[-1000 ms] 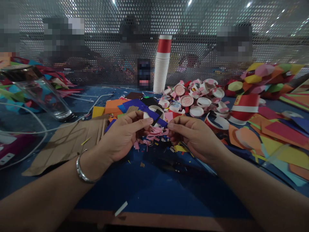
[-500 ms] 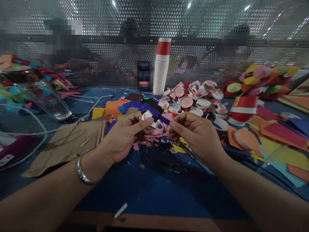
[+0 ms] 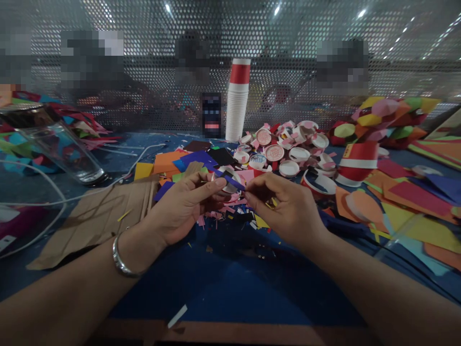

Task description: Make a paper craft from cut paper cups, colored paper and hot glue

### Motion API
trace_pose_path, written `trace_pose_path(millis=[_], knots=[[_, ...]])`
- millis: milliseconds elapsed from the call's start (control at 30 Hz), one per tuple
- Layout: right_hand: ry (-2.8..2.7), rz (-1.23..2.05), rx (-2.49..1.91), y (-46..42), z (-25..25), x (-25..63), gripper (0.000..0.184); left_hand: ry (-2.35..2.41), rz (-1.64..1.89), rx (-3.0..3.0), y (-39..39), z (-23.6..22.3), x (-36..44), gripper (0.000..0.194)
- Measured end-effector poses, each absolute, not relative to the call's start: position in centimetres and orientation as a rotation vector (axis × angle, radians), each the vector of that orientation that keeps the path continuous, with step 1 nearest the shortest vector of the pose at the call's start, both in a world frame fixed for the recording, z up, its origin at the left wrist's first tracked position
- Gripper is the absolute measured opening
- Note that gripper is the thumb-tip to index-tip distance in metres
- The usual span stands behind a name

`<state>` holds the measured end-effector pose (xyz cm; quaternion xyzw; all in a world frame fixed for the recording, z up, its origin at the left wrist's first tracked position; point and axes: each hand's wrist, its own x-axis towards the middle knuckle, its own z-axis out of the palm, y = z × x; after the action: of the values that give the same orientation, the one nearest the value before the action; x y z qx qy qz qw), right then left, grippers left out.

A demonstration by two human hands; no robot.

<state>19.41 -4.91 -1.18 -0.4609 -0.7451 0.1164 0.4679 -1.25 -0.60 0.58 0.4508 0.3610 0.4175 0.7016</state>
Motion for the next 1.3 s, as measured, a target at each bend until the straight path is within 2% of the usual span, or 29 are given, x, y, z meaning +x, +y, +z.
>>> trace_pose_path(millis=[167, 533, 1033, 1300], knots=[[-1.761, 0.349, -1.143, -4.7, -1.1, 19.4, 0.002, 0.789, 0.944, 1.001, -0.5, 0.3, -1.4, 0.037], [-1.564, 0.735, -1.118, -3.8, -1.9, 19.6, 0.011, 0.781, 0.908, 0.942, -0.5, 0.4, -1.3, 0.03], [-1.581, 0.811, -1.15, -4.0, -1.8, 19.4, 0.013, 0.857, 0.971, 1.069, -0.8, 0.6, -1.3, 0.026], [-1.578, 0.806, -1.142, -4.1, -1.6, 19.4, 0.013, 0.893, 0.948, 1.155, -0.9, 0.4, -1.1, 0.033]])
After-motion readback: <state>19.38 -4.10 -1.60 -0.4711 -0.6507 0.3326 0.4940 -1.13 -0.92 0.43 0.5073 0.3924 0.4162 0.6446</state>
